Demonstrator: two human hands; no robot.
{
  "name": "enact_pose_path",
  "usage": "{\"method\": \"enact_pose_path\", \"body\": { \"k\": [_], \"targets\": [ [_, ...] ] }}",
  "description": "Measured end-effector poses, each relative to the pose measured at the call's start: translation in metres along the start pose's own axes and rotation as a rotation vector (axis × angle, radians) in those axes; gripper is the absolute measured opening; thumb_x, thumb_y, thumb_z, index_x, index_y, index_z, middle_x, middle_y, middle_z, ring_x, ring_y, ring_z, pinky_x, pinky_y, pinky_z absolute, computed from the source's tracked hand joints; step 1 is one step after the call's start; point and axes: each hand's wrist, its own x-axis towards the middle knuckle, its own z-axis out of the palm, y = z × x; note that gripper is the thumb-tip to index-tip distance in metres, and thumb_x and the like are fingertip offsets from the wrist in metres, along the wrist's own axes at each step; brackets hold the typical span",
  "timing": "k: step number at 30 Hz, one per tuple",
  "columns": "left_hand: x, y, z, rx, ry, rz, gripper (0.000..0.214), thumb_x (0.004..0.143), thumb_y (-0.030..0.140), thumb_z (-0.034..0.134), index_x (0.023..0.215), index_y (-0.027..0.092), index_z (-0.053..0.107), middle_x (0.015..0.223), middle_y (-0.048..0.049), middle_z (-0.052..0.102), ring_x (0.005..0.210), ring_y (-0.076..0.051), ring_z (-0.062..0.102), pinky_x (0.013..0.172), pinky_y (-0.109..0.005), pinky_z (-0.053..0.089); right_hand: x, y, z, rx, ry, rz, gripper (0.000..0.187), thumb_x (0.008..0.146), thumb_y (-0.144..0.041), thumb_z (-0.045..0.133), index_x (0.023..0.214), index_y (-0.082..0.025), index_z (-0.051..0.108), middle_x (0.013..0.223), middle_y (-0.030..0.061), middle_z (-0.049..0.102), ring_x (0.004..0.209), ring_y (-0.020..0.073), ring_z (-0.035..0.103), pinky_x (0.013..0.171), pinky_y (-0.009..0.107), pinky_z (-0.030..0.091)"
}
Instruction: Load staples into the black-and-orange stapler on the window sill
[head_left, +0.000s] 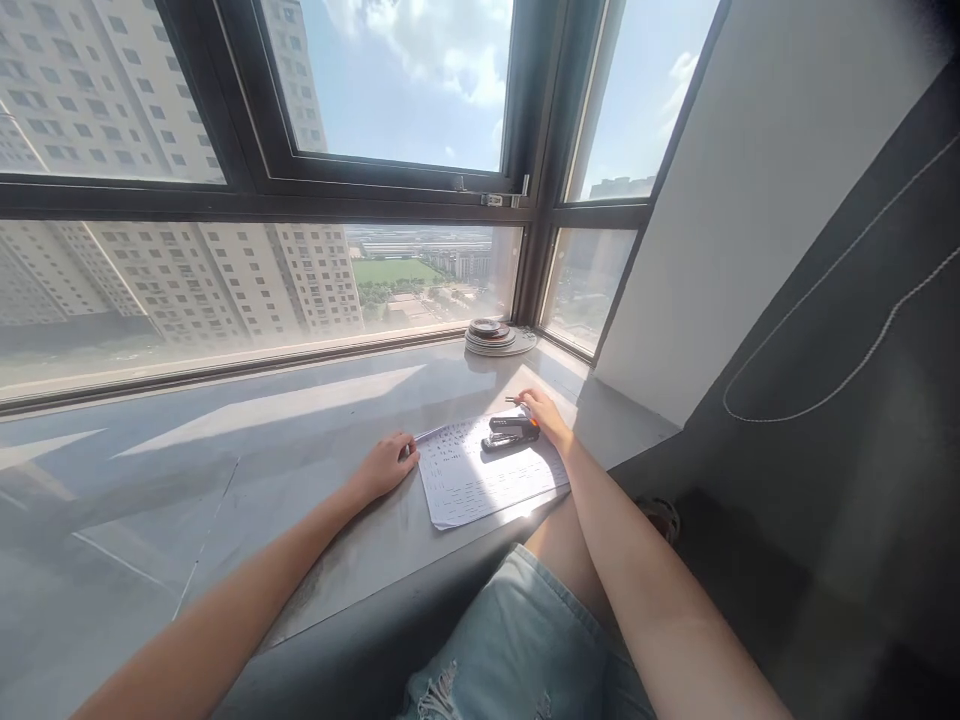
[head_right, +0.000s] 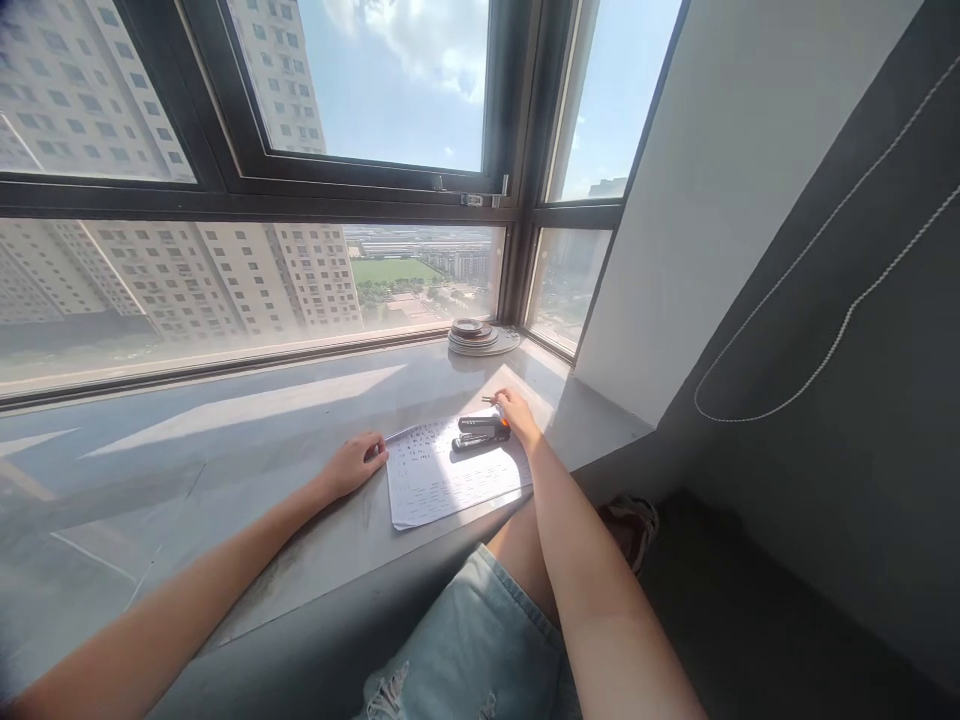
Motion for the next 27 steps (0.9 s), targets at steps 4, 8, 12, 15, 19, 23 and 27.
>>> {"method": "enact_pose_path", "body": {
  "k": [4,8,12,15,19,23,27],
  "targets": [
    [0.004,-0.004,-0.003,-0.121,0.042,0.005,0.03,0.089,0.043,0.057,0.069,0.021,0.054,0.07,-0.0002,0.052,0.068,-0.017,0.046,0.066,-0.03,0.034,-0.004,-0.003,-0.001,0.06,0.013,-0.074,0.029,0.083,-0.034,0.047,0.099,-0.021,0.068,0.113,0.0068,0.074,0.101,0.0203,0.065,0.087,0.03,0.048],
    [0.006,-0.015,-0.012,-0.436,0.044,-0.155,0.054,0.087,0.056,0.058,0.054,0.022,0.033,0.055,0.0041,0.023,0.056,-0.012,0.021,0.056,-0.029,0.022,-0.016,0.001,-0.014,-0.032,0.224,-0.082,0.025,0.085,-0.033,0.041,0.084,-0.02,0.062,0.086,0.0032,0.069,0.078,0.0164,0.059,0.072,0.025,0.044],
    [0.005,-0.023,-0.019,-0.648,0.015,-0.213,0.055,0.083,0.046,0.062,0.053,0.022,0.023,0.055,0.0048,0.015,0.055,-0.011,0.011,0.054,-0.029,0.017,-0.031,0.01,-0.031,-0.157,0.351,-0.017,0.025,0.084,-0.031,0.041,0.06,-0.024,0.039,0.057,-0.0031,0.039,0.06,0.014,0.037,0.056,0.027,0.027],
    [0.005,-0.025,-0.019,-0.652,0.016,-0.149,0.046,0.075,0.03,0.062,0.057,0.021,0.021,0.059,0.0045,0.018,0.058,-0.011,0.013,0.055,-0.028,0.016,-0.037,0.014,-0.036,-0.22,0.329,-0.019,0.03,0.082,-0.027,0.043,0.056,-0.026,0.028,0.055,-0.0044,0.023,0.058,0.0129,0.027,0.055,0.029,0.019],
    [0.007,-0.028,-0.016,-0.618,0.054,-0.088,0.04,0.063,0.019,0.057,0.063,0.021,0.017,0.065,0.0045,0.016,0.061,-0.011,0.013,0.057,-0.027,0.012,-0.038,0.016,-0.032,-0.295,0.234,-0.032,0.033,0.078,-0.024,0.049,0.053,-0.025,0.026,0.055,-0.0047,0.021,0.057,0.012,0.026,0.054,0.028,0.018],
    [0.008,-0.03,-0.016,-0.67,0.037,-0.117,0.03,0.058,0.019,0.053,0.064,0.022,0.023,0.062,0.0055,0.019,0.058,-0.01,0.017,0.055,-0.026,0.013,-0.037,0.015,-0.027,-0.354,0.202,-0.017,0.031,0.076,-0.023,0.05,0.053,-0.025,0.029,0.054,-0.0046,0.023,0.057,0.0126,0.027,0.053,0.028,0.017],
    [0.008,-0.025,-0.02,-0.783,0.036,-0.127,0.022,0.057,0.018,0.052,0.069,0.022,0.034,0.063,0.0058,0.029,0.056,-0.01,0.026,0.053,-0.025,0.02,-0.039,0.014,-0.026,-0.391,0.196,-0.004,0.029,0.077,-0.022,0.05,0.054,-0.024,0.031,0.055,-0.0043,0.025,0.058,0.0128,0.028,0.054,0.028,0.018]
  ]
}}
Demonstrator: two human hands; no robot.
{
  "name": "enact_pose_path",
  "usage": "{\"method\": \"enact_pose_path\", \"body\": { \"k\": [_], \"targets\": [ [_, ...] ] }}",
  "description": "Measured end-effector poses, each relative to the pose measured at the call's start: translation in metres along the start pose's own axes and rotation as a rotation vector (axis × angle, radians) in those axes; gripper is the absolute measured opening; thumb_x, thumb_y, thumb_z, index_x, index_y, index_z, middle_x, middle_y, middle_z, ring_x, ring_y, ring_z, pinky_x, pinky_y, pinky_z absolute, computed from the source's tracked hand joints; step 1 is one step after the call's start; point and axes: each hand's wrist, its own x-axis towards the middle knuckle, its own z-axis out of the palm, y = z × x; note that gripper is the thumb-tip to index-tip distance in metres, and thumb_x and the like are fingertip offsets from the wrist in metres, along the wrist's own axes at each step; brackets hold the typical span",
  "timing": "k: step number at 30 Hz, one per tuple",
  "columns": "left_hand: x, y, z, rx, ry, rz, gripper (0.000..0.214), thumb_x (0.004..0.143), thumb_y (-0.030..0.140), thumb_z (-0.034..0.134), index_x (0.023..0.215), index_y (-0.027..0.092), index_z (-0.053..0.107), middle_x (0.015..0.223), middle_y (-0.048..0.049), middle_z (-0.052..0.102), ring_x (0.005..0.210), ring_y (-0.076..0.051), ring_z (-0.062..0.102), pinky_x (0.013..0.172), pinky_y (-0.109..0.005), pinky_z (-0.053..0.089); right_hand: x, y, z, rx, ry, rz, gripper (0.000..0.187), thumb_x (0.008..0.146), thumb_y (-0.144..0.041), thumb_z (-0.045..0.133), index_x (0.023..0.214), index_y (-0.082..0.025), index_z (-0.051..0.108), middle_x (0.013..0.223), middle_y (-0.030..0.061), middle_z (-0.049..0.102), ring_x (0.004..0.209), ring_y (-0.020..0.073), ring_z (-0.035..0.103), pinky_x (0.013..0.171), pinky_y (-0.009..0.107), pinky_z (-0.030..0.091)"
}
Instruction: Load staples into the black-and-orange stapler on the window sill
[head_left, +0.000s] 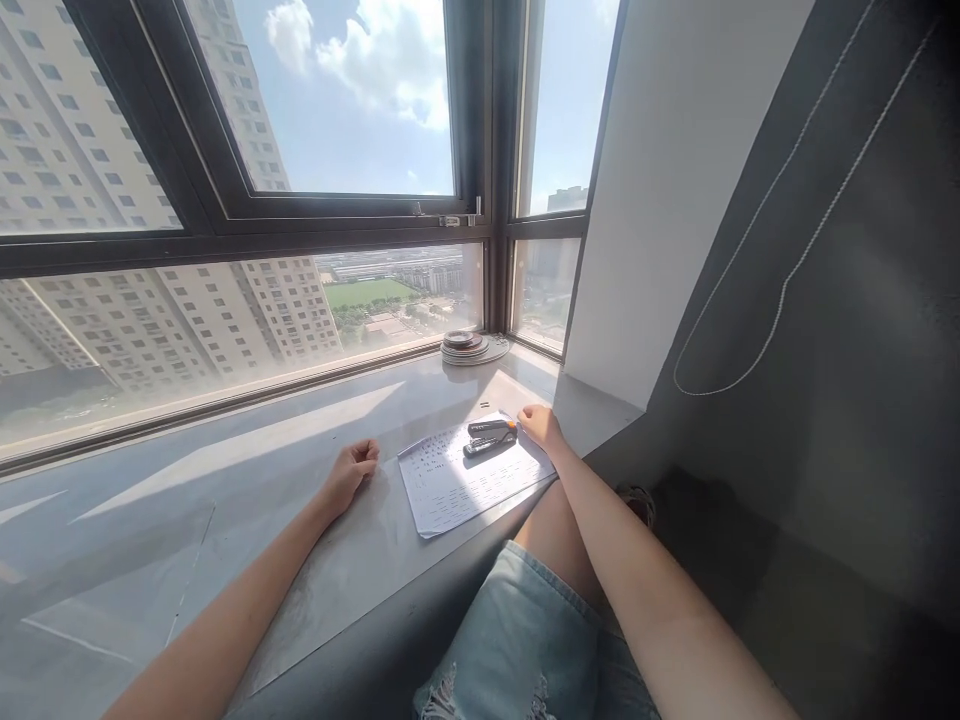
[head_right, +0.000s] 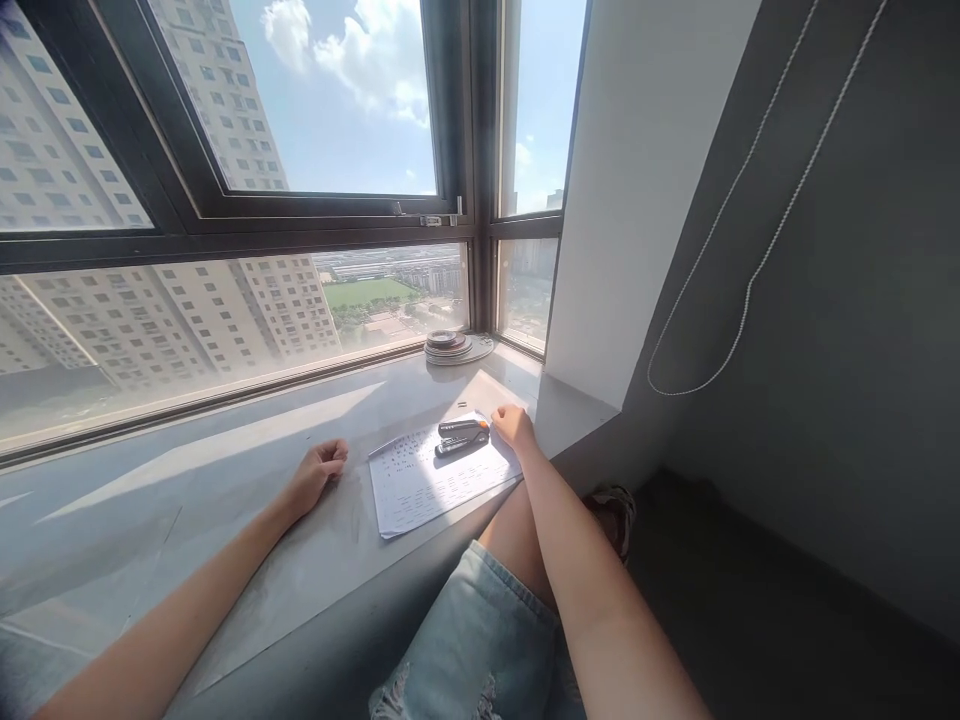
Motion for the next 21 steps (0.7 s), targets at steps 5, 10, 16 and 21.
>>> {"method": "enact_pose_path", "body": {
  "k": [5,10,16,21],
  "targets": [
    [-0.0008,0.0068,0.0022,0.037,0.058,0.041,0.022,0.057,0.02,0.052,0.075,0.023,0.039,0.065,0.0051,0.035,0.057,-0.011,0.031,0.053,-0.024,0.023,-0.0019,-0.0033,-0.003,-0.016,0.007,-0.001,0.028,0.078,-0.023,0.048,0.054,-0.024,0.035,0.055,-0.0039,0.029,0.06,0.0133,0.031,0.056,0.028,0.021],
    [-0.0003,0.006,0.0029,0.063,0.035,0.04,0.018,0.059,0.022,0.053,0.074,0.022,0.044,0.065,0.0042,0.042,0.058,-0.012,0.035,0.056,-0.024,0.026,-0.0025,-0.0049,-0.0047,-0.021,0.008,-0.011,0.03,0.08,-0.022,0.048,0.054,-0.023,0.033,0.056,-0.004,0.03,0.06,0.0127,0.031,0.056,0.028,0.021],
    [-0.0023,0.0044,0.0002,0.074,0.006,-0.034,0.022,0.059,0.018,0.055,0.079,0.022,0.046,0.059,0.007,0.033,0.054,-0.011,0.03,0.054,-0.024,0.018,-0.0045,-0.0065,-0.0054,-0.01,0.01,-0.009,0.031,0.08,-0.021,0.048,0.055,-0.022,0.03,0.057,-0.0044,0.026,0.059,0.0117,0.027,0.056,0.028,0.019],
    [-0.0007,0.004,-0.0004,0.088,0.017,-0.02,0.019,0.06,0.02,0.054,0.077,0.022,0.046,0.058,0.0062,0.037,0.057,-0.012,0.038,0.057,-0.024,0.024,-0.0047,-0.0072,-0.0058,-0.011,0.018,-0.002,0.031,0.079,-0.02,0.05,0.054,-0.022,0.033,0.056,-0.0043,0.026,0.058,0.0117,0.027,0.055,0.028,0.02]
  ]
}}
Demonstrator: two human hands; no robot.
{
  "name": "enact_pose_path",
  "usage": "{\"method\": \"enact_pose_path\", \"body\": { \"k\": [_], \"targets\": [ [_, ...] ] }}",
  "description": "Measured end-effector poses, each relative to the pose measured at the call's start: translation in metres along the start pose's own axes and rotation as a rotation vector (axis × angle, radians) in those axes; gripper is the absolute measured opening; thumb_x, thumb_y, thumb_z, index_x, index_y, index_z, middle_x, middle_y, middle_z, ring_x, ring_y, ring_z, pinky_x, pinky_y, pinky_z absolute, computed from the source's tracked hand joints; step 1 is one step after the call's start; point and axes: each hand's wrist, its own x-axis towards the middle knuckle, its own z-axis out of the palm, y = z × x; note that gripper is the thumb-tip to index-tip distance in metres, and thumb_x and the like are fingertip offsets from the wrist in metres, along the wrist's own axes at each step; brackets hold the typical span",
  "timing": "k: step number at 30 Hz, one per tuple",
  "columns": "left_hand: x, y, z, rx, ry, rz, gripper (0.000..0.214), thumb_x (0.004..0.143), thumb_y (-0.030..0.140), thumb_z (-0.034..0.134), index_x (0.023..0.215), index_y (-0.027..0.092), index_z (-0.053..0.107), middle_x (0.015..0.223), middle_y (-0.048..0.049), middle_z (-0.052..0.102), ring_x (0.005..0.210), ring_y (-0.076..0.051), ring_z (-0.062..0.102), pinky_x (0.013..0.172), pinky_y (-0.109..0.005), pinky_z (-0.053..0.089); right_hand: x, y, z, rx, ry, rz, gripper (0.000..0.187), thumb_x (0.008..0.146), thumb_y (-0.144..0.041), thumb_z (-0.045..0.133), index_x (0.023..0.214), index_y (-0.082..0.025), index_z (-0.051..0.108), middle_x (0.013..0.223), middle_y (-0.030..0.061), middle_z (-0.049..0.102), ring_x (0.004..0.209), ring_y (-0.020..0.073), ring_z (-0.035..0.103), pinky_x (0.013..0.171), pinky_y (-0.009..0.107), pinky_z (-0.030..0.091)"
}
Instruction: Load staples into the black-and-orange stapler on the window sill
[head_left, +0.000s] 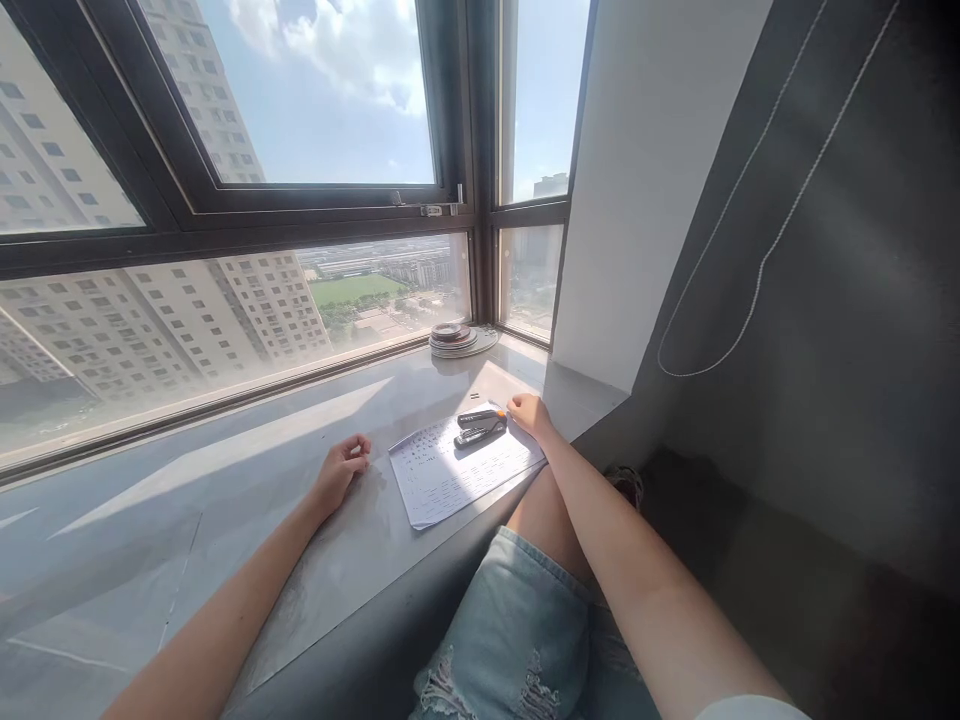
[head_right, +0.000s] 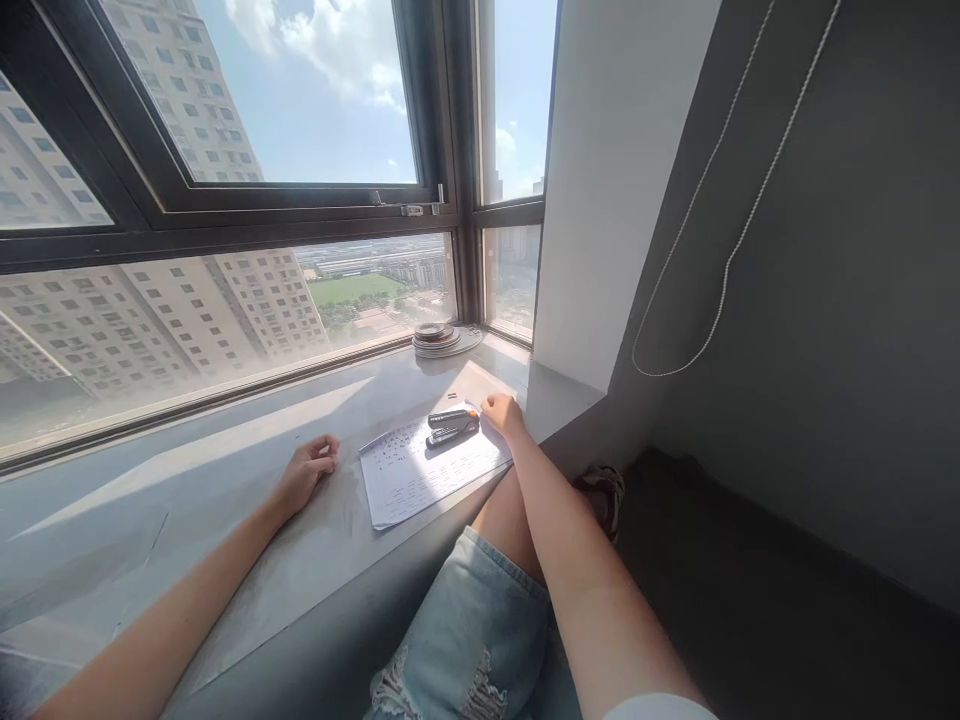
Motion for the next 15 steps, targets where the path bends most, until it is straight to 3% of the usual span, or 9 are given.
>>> {"method": "enact_pose_path", "body": {
  "k": [4,10,15],
  "targets": [
    [0.0013,0.0002,0.0015,-0.01,0.021,0.014,0.017,0.058,0.021,0.053,0.075,0.022,0.048,0.058,0.0052,0.042,0.058,-0.013,0.044,0.058,-0.024,0.029,0.0002,0.0017,0.0005,0.004,0.0,-0.003,0.031,0.08,-0.02,0.051,0.053,-0.023,0.035,0.057,-0.0042,0.027,0.058,0.0122,0.028,0.054,0.027,0.02],
    [-0.0002,0.0036,0.0049,-0.153,0.001,-0.002,0.016,0.059,0.018,0.05,0.074,0.022,0.051,0.046,0.0085,0.033,0.047,-0.011,0.03,0.054,-0.025,0.026,-0.0001,0.0025,0.0008,0.024,0.0,-0.004,0.03,0.08,-0.021,0.05,0.054,-0.023,0.035,0.058,-0.004,0.026,0.059,0.0122,0.026,0.055,0.028,0.02],
    [0.0002,0.0018,0.0049,-0.2,-0.012,-0.02,0.019,0.059,0.014,0.049,0.076,0.021,0.053,0.045,0.0088,0.034,0.045,-0.01,0.028,0.052,-0.025,0.023,-0.0005,0.002,0.0005,0.04,0.0,-0.012,0.031,0.079,-0.021,0.05,0.054,-0.023,0.032,0.057,-0.0042,0.023,0.059,0.0121,0.025,0.055,0.028,0.018]
  ]
}}
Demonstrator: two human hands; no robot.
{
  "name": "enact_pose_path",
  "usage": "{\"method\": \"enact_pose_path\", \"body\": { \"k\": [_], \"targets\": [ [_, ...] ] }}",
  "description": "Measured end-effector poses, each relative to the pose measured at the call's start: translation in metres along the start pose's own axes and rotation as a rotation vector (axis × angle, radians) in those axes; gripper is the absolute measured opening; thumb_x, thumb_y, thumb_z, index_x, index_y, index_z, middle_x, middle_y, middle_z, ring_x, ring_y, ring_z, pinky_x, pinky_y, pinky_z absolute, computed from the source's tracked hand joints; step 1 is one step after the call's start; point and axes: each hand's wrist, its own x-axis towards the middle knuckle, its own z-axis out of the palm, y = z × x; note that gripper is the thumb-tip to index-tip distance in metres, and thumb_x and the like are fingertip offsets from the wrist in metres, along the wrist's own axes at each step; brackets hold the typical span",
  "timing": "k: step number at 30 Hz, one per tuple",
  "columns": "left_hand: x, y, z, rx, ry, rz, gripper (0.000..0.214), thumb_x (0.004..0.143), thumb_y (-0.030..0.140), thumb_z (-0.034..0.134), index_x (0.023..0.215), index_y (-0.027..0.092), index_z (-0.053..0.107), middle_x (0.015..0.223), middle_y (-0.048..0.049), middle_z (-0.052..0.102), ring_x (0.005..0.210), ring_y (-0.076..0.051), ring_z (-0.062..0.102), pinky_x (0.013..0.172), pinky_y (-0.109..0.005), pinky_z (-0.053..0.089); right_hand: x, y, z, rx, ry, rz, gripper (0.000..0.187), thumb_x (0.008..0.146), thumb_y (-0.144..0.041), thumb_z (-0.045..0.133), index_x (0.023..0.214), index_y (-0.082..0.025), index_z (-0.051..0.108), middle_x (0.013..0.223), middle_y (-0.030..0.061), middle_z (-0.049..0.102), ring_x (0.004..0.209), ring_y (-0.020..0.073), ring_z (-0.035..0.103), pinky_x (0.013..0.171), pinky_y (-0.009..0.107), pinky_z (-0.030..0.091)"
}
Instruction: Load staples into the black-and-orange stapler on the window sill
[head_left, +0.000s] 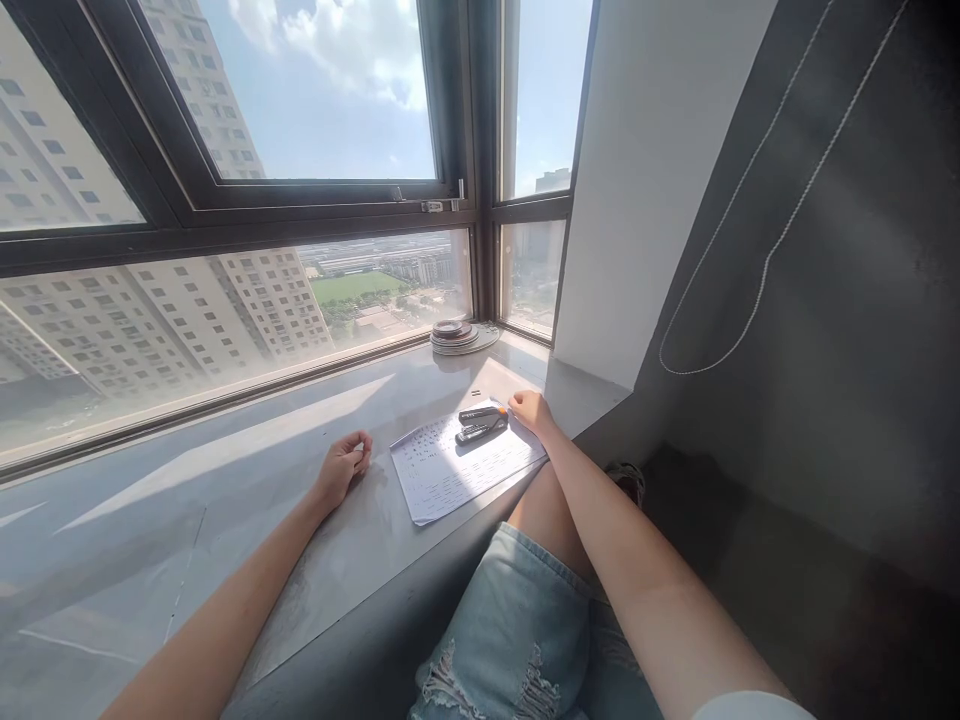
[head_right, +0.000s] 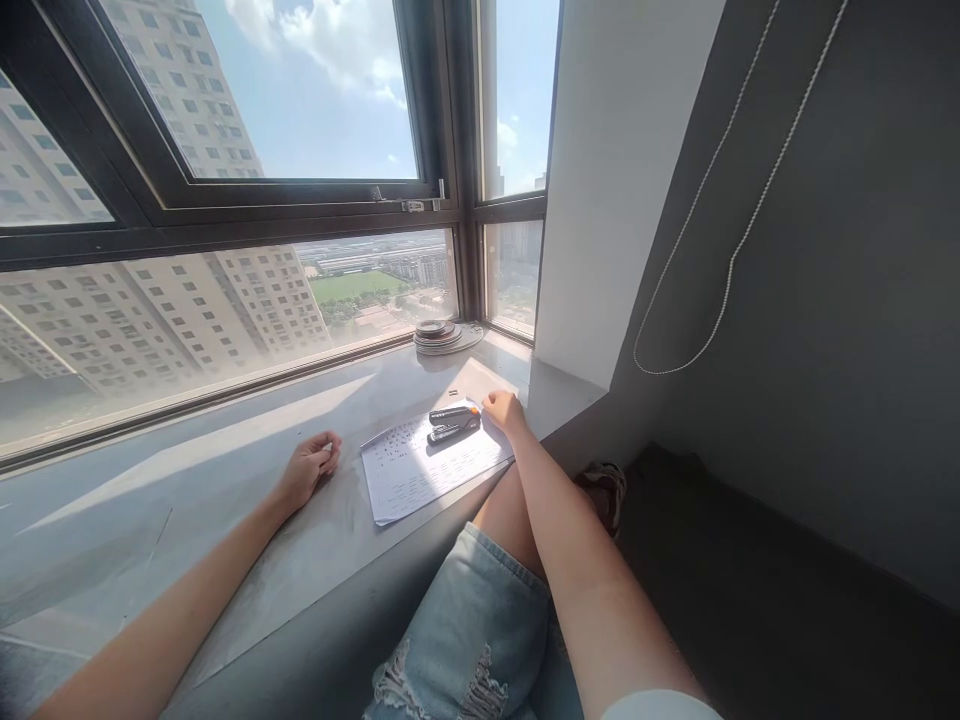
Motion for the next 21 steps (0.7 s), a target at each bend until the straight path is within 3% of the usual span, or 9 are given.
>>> {"method": "enact_pose_path", "body": {
  "k": [5,9,13,17,21],
  "targets": [
    [0.002,-0.004,-0.002,0.024,-0.015,0.016,0.02,0.059,0.013,0.048,0.077,0.021,0.052,0.044,0.0093,0.034,0.045,-0.01,0.026,0.052,-0.024,0.023,-0.004,-0.006,-0.005,0.029,0.027,-0.005,0.033,0.081,-0.023,0.051,0.055,-0.023,0.032,0.056,-0.0043,0.026,0.059,0.0123,0.028,0.055,0.028,0.021],
    [0.001,-0.004,-0.002,0.078,0.016,0.0,0.019,0.06,0.015,0.048,0.078,0.022,0.052,0.044,0.0085,0.039,0.046,-0.01,0.029,0.051,-0.023,0.022,-0.008,-0.026,-0.01,0.224,0.115,-0.144,0.037,0.095,-0.042,0.041,0.064,-0.022,0.047,0.064,-0.0008,0.048,0.067,0.0155,0.045,0.065,0.026,0.036],
    [0.0,-0.003,-0.003,0.118,0.03,-0.029,0.019,0.061,0.016,0.05,0.079,0.022,0.053,0.048,0.0062,0.048,0.047,-0.011,0.035,0.049,-0.022,0.021,-0.01,-0.049,-0.007,0.592,-0.058,-0.352,0.05,0.094,-0.063,0.04,0.075,-0.023,0.063,0.097,0.0063,0.07,0.098,0.0247,0.063,0.091,0.035,0.048],
    [0.0,-0.004,-0.002,0.126,0.03,0.002,0.016,0.063,0.016,0.051,0.078,0.021,0.053,0.05,0.0048,0.05,0.05,-0.011,0.038,0.051,-0.022,0.025,-0.011,-0.064,-0.003,0.701,-0.118,-0.289,0.054,0.095,-0.068,0.037,0.087,-0.026,0.069,0.127,0.0083,0.07,0.121,0.0298,0.06,0.107,0.045,0.044],
    [0.001,-0.005,0.0,0.133,0.02,0.003,0.014,0.063,0.016,0.052,0.076,0.021,0.054,0.052,0.0042,0.051,0.049,-0.011,0.038,0.049,-0.022,0.025,-0.01,-0.067,0.0,0.691,-0.155,-0.215,0.061,0.094,-0.074,0.034,0.094,-0.026,0.072,0.131,0.0076,0.07,0.127,0.0313,0.058,0.111,0.048,0.042]
  ]
}}
